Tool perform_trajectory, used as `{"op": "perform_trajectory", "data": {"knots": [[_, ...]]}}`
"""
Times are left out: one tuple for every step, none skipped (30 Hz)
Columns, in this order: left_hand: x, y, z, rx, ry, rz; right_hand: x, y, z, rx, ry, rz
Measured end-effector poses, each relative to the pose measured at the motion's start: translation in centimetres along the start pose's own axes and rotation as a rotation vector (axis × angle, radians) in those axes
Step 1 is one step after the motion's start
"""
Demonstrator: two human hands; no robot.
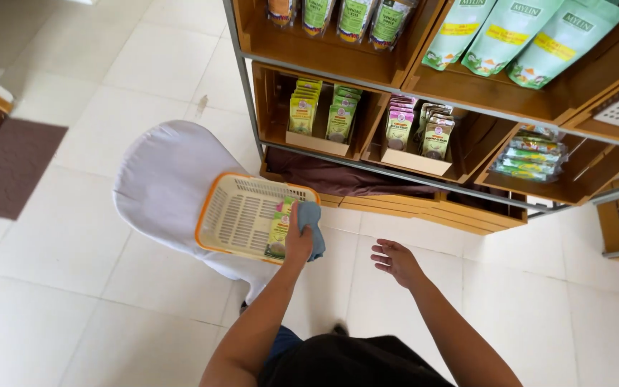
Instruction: Cleaning and organizing food pouches on a grocery store shelf.
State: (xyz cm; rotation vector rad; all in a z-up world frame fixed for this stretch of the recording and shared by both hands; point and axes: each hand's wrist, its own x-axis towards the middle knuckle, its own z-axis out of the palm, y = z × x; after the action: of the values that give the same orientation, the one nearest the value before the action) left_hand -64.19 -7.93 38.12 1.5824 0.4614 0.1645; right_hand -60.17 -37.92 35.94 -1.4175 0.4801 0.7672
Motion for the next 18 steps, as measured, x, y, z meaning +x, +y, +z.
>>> {"op": "perform_trajectory", "data": {"knots": [[-0.2, -0.2, 0.9, -0.008, 0.014, -0.008, 1.0, -0.2, -1.0, -0.016, -0.005, 0.007], [-0.3, -0.3, 1.4, 0.034, -0.005, -0.021, 1.9, -0.4, -1.6, -0.027, -0.019, 0.001], [-0.3, -0.5, 1.9, 0.077, -0.024, -0.034, 2.9, -0.5, -2.2, -0.038, -0.034, -0.004], [-0.4, -0.7, 2.4, 0.071, -0.012, -0.042, 4.1, -0.9, -2.3, -0.05, -0.04, 0.003], [-0.3, -1.0, 2.7, 0.067, -0.034, -0.015, 5.3, -1.4, -2.3, -0.026, -0.07, -0.005], [0.4, -1.0, 2.9, 0.066, -0.055, 0.021, 7.1, -2.2, -1.9, 0.001, -0.102, -0.021], [1.1, -0.7, 3.2, 0.062, -0.043, 0.021, 8.3, -3.1, -1.3, -0.009, -0.11, -0.021], [2.2, -0.4, 3.2, 0.118, -0.066, -0.061, 9.8, -4.0, -0.4, -0.007, -0.11, -0.021], [3.3, -0.1, 3.2, 0.174, -0.089, -0.144, 11.3, -4.8, 0.5, -0.006, -0.11, -0.02], [5.1, -0.6, 3.3, 0.179, -0.087, -0.144, 13.0, -5.9, 1.6, -0.003, -0.114, -0.019], [6.9, -1.2, 3.4, 0.166, -0.099, -0.1, 14.7, -7.0, 2.7, -0.022, -0.098, -0.033], [8.3, -2.0, 3.8, 0.15, -0.12, -0.062, 16.0, -7.6, 3.3, -0.04, -0.072, -0.041], [10.0, -3.2, 4.2, 0.15, -0.126, -0.068, 17.2, -7.9, 3.9, -0.037, -0.066, -0.035], [12.3, -4.2, 4.7, 0.156, -0.171, -0.101, 18.8, -8.9, 4.5, -0.038, -0.085, -0.058], [14.5, -5.2, 5.2, 0.162, -0.217, -0.133, 20.4, -10.0, 5.2, -0.04, -0.104, -0.081], [17.4, -6.8, 5.9, 0.158, -0.211, -0.12, 23.1, -10.8, 5.5, -0.045, -0.108, -0.095], [20.2, -8.4, 6.6, 0.167, -0.234, 0.002, 25.7, -11.5, 5.8, -0.058, -0.099, -0.111], [21.9, -10.5, 7.1, 0.179, -0.265, 0.108, 27.7, -11.0, 5.8, -0.064, -0.084, -0.112]]}}
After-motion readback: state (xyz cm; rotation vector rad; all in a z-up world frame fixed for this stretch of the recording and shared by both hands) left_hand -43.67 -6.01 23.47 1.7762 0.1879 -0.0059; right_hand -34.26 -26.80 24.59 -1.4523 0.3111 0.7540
